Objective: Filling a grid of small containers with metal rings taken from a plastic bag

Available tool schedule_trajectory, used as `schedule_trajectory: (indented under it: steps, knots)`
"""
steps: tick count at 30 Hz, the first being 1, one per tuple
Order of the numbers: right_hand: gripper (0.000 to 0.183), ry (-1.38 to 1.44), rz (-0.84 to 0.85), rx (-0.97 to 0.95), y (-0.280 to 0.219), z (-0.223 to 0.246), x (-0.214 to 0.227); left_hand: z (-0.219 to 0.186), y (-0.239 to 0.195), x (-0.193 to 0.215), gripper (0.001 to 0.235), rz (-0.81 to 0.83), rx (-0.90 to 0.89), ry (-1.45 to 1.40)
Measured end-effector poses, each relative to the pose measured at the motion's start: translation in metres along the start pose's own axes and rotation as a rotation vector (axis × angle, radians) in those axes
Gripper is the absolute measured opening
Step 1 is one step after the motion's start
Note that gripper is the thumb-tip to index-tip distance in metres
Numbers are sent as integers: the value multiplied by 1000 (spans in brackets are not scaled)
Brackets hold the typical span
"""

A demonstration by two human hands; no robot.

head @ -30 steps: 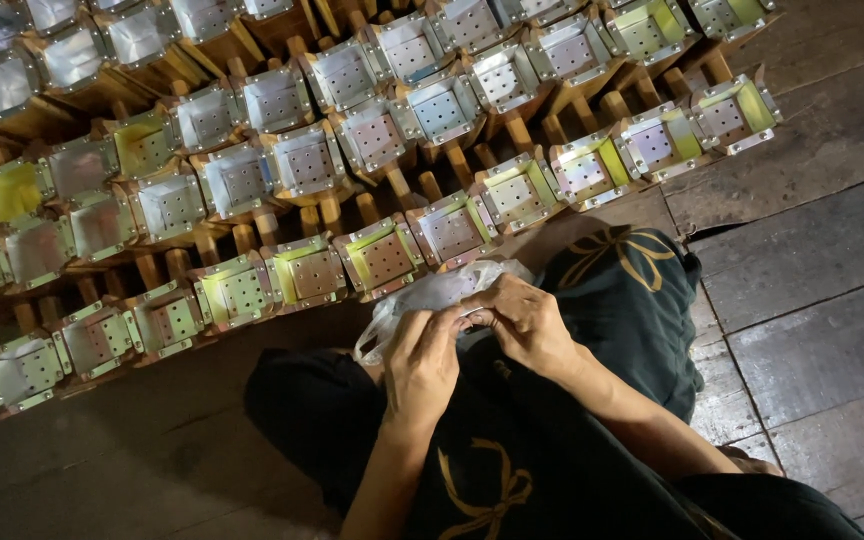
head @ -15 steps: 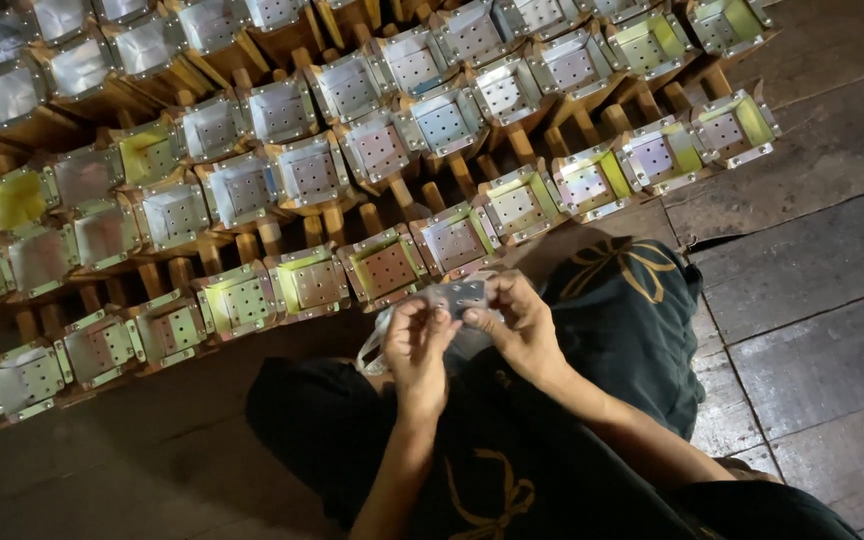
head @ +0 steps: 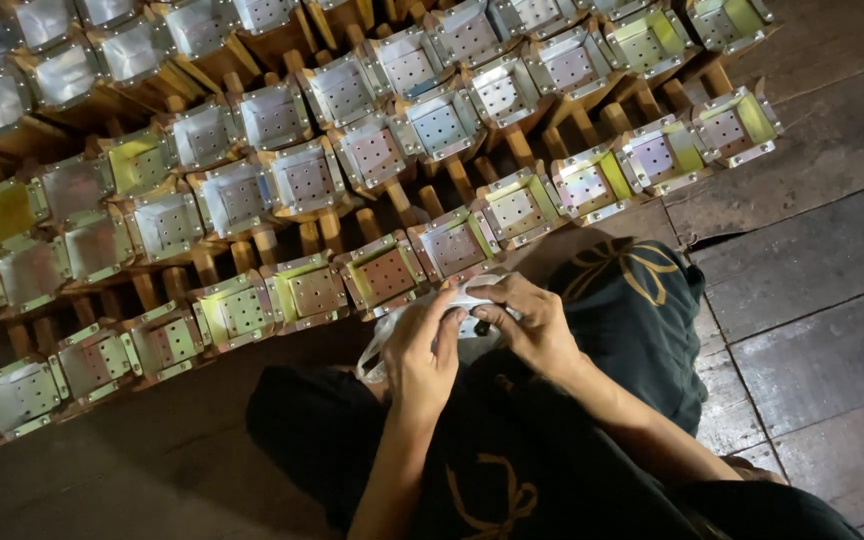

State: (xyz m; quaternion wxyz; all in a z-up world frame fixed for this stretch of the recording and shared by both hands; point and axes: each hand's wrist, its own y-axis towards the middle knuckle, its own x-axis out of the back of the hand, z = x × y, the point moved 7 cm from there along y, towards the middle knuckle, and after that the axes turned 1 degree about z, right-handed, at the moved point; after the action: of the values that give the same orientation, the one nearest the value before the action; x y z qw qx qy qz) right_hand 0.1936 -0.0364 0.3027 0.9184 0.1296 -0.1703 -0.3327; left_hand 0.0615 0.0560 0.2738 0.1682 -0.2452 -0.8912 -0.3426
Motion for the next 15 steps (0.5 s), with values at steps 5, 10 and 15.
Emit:
schedule_trajectory:
  steps: [5, 10, 15]
  knots:
    - [9, -65, 21, 74, 6, -4, -2, 2, 7, -4, 16, 37, -87, 28]
    - [8, -93, 0, 131, 4, -24, -5, 13, 4, -13, 15, 41, -87, 41]
    - [8, -111, 31, 151, 11, -26, -7, 13, 10, -13, 11, -14, -106, 76]
